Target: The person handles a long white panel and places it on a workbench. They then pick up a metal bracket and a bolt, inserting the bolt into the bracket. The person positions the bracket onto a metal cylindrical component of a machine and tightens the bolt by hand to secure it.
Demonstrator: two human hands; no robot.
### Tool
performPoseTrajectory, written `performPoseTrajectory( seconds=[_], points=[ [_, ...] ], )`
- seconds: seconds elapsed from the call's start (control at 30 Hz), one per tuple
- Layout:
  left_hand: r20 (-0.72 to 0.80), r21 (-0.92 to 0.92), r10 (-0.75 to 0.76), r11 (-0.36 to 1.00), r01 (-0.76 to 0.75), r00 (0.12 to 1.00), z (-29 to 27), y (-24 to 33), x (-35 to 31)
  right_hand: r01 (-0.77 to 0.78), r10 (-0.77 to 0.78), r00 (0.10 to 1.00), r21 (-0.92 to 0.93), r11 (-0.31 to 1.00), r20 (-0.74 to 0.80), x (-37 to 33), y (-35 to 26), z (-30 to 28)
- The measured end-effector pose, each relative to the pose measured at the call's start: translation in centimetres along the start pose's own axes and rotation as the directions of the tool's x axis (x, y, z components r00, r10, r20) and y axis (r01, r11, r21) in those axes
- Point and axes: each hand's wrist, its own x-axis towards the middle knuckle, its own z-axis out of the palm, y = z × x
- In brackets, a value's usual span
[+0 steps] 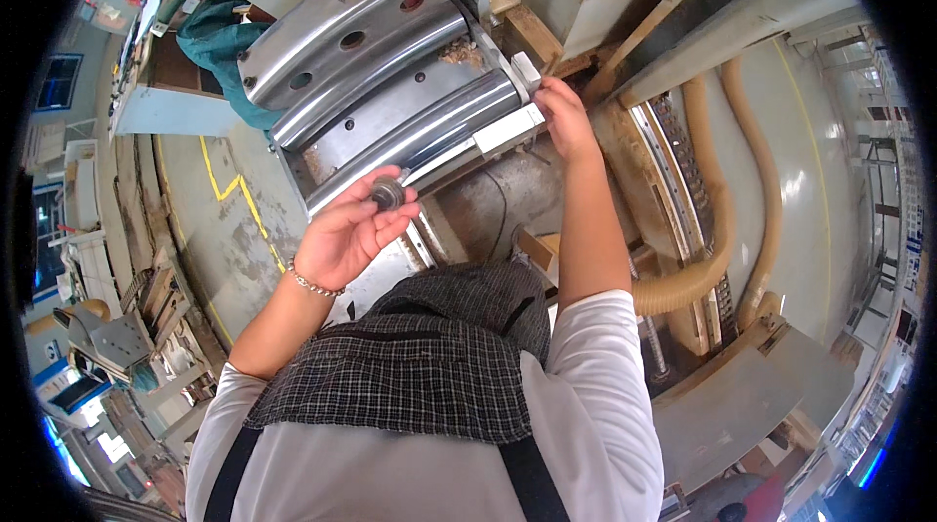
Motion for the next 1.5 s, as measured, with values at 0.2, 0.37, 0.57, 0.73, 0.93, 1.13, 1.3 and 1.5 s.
performPoseTrajectory(
  seconds=[0.2, 0.37, 0.57, 0.73, 0.93, 1.13, 1.3, 1.5],
  points=[
    [-0.006, 0.243, 0.076, 0.967, -0.072, 0.997, 0.7, -0.5, -1.1, 0.036, -0.037, 0.999, -0.185, 0.982, 0.000, -0.7, -0.8, 0.8],
    [-0.075, 0.346, 0.070, 0.938, -0.040, 0.995, -0.8, -0.8, -2.9, 0.045, -0.063, 0.996, -0.258, 0.965, -0.063, -0.8, -1.1, 2.2],
    [-0.159, 0.299, 0.016, 0.954, 0.033, 0.987, -3.0, -1.8, -5.0, -0.019, -0.032, 0.986, -0.304, 0.953, -0.162, -0.1, -1.5, 2.6],
    [-0.197, 0.246, 0.010, 0.968, 0.039, 0.980, -4.5, -1.9, -6.3, -0.011, -0.033, 0.973, -0.187, 0.982, -0.229, -0.4, -1.4, 4.0],
    [-0.196, 0.204, 0.045, 0.979, -0.005, 0.980, -5.0, -1.4, -6.9, 0.011, -0.020, 0.972, -0.040, 0.999, -0.236, 0.0, -1.1, 3.0],
    [-0.213, 0.188, 0.051, 0.982, -0.011, 0.976, -6.0, -1.5, -7.1, -0.030, 0.078, 0.939, 0.145, 0.989, -0.335, -0.4, -1.6, 6.2],
    [-0.191, 0.193, 0.073, 0.981, -0.035, 0.979, -6.1, -1.2, -7.1, 0.210, -0.246, 0.920, -0.147, 0.967, -0.305, -0.2, -3.4, 5.1],
    [-0.203, 0.250, 0.091, 0.967, -0.039, 0.975, -6.2, -1.3, -7.0, 0.301, -0.382, 0.912, -0.874, 0.382, 0.148, 0.4, -4.4, 14.6]
  ],
)
